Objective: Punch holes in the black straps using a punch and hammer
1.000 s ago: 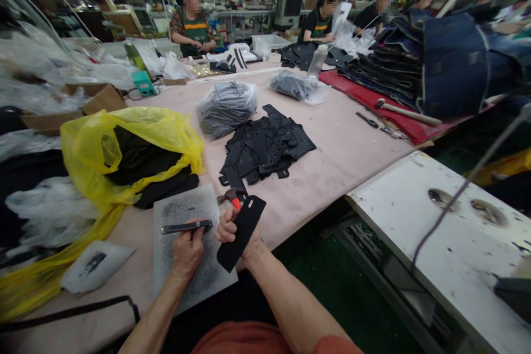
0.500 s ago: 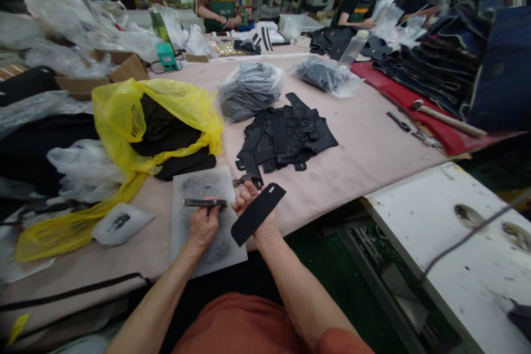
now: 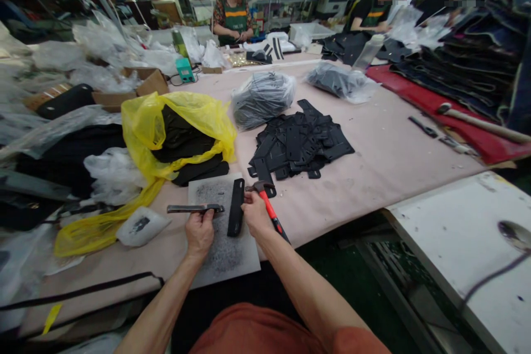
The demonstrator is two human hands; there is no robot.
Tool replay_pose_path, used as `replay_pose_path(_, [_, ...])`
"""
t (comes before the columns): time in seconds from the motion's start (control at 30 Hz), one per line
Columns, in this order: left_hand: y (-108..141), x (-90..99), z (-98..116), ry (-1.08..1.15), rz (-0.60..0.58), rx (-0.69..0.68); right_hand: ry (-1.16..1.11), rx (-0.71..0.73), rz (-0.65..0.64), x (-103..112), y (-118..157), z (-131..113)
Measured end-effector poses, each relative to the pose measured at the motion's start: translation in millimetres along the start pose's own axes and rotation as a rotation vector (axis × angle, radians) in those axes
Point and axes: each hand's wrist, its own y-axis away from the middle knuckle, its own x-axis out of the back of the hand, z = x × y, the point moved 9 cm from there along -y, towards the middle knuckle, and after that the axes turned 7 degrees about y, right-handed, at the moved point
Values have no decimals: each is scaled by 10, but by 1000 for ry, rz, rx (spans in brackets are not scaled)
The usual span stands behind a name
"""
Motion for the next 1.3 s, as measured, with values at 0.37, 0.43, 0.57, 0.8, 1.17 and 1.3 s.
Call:
replay_pose_path(0.37, [53,-132,154,-40,-152,-139,980,563,-21,32,514,-301])
replay_pose_path(0.43, [52,-135,171,-47,-150,-155,1095,575,-75,15,619,-180])
replay_pose_path(0.57, [35,-181,216,-51,-168,-183,1172,535,-43,42,631,-23])
replay_pose_path(0.8, [57,-367,304,61,-329,-217,1105,526,-17,18,466,-63])
replay_pose_path(1.17, [161,-512,322,54,-453,-284,975,558,-134,81,290,-58])
replay_pose_path(1.3, [163,-527,353,41,-453,-308,912,611,-136,126,316,-60])
